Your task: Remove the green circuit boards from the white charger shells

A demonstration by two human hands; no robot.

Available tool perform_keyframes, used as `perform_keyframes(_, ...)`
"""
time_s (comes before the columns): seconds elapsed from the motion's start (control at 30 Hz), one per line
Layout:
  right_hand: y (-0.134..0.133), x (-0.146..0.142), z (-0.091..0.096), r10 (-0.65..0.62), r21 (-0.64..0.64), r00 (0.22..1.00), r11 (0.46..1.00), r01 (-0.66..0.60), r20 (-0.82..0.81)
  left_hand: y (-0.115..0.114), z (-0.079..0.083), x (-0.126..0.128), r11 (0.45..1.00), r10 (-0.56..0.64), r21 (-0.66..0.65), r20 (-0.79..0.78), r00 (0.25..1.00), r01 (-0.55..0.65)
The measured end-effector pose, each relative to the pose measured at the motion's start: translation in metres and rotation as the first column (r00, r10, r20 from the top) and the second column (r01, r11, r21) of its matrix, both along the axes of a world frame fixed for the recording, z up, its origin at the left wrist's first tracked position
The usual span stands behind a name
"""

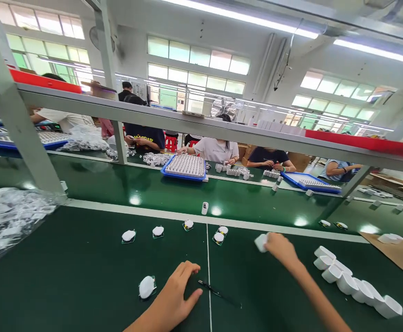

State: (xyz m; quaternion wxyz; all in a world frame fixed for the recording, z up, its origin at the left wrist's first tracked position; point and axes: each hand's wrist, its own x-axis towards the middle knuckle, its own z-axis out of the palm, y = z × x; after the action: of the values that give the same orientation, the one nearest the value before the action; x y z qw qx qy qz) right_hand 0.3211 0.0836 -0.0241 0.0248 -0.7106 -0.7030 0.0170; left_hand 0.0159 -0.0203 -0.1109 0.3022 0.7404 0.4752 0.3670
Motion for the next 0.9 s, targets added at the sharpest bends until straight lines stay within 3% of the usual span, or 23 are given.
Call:
perform_keyframes(0.1,-0.043,-0.073,-0.027,0.219,-0.134,0.969,0.963,-0.233,-0.111,-0.010,0.013,0.010,0.995,0.062,-0.071,-0.104,0.993,-0.069)
perform_keyframes(0.17,-0.073,-0.112,-0.036,0.390,-0.154,0.894,0.891,-0.426,-0.219,-0.019,0.023,0.017,0.989,0.067,-0.113,-0.224,0.972,-0.094)
perform_keyframes(0.23,-0.091,-0.132,-0.036,0.518,-0.148,0.802,0.804,-0.575,-0.297,-0.030,0.032,0.019,0.982,0.088,-0.132,-0.303,0.949,-0.133)
perform_keyframes(0.33,-0.079,-0.129,-0.026,0.620,-0.116,0.720,0.728,-0.676,-0.311,-0.047,0.035,0.015,0.969,0.167,-0.120,-0.331,0.929,-0.218)
perform_keyframes(0.5,-0.007,-0.096,-0.017,0.601,-0.065,0.793,0.791,-0.608,-0.101,-0.064,0.028,0.006,0.918,0.311,-0.157,-0.292,0.905,-0.365)
perform_keyframes(0.6,0.017,-0.089,-0.023,0.593,-0.087,0.805,0.802,-0.590,0.002,-0.070,0.025,0.005,0.878,0.389,-0.194,-0.245,0.888,-0.438)
perform_keyframes(0.73,0.016,-0.091,-0.033,0.616,-0.107,0.784,0.787,-0.607,0.081,-0.075,0.024,0.000,0.866,0.392,-0.262,-0.176,0.903,-0.426)
perform_keyframes(0.9,-0.004,-0.092,-0.046,0.620,-0.111,0.778,0.785,-0.610,0.104,-0.072,0.025,-0.014,0.880,0.300,-0.357,-0.094,0.949,-0.313)
